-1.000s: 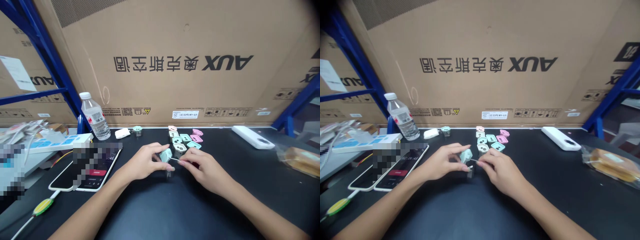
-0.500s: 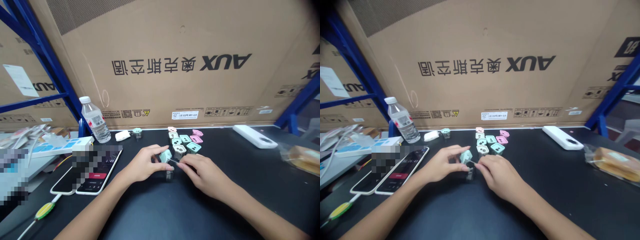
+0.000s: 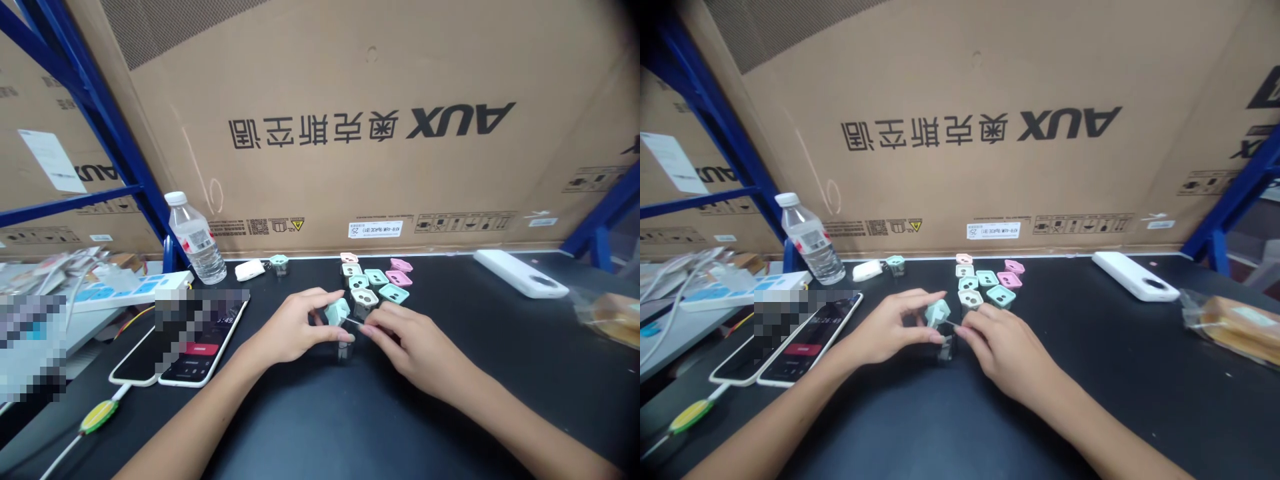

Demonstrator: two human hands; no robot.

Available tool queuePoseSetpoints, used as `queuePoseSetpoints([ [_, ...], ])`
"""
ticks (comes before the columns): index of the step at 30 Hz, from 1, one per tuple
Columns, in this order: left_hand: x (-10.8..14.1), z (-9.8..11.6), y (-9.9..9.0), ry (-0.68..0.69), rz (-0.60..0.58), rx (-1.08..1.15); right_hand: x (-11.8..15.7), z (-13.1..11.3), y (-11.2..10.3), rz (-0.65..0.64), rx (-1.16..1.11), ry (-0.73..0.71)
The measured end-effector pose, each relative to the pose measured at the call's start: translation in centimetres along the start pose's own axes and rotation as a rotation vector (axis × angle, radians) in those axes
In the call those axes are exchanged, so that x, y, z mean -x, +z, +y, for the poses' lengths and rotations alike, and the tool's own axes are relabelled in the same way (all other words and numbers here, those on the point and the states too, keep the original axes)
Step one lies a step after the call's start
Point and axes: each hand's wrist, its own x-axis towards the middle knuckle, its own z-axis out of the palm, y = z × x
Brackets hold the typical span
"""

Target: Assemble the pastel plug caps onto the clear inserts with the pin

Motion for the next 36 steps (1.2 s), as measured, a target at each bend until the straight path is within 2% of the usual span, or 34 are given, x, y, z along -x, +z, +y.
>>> queuePoseSetpoints([
  [4, 0.0, -0.1, -0.1, 0.012, -0.007, -0.031, 0.1, 0.0, 0.0, -0.033, 0.013, 0.037],
  [13, 0.0, -0.3, -0.1, 0.029, -0.010, -0.080, -0.1, -0.1, -0.1, -0.055, -0.004, -0.020],
  [21, 0.0, -0.4, -0.1, 0.018, -0.020, -0.081, 0.1, 0.2, -0.4, -0.094, -0.019, 0.064],
  [30, 0.1, -0.3, -0.2, 0.021, -0.023, -0.115, 0.2, 0.6, -1.0, -0.159, 0.043, 0.060],
  [36, 0.2, 0.3, -0.3, 0.053, 0.014, -0.008, 0.1, 0.3, -1.9, -0.069, -0.113, 0.024],
])
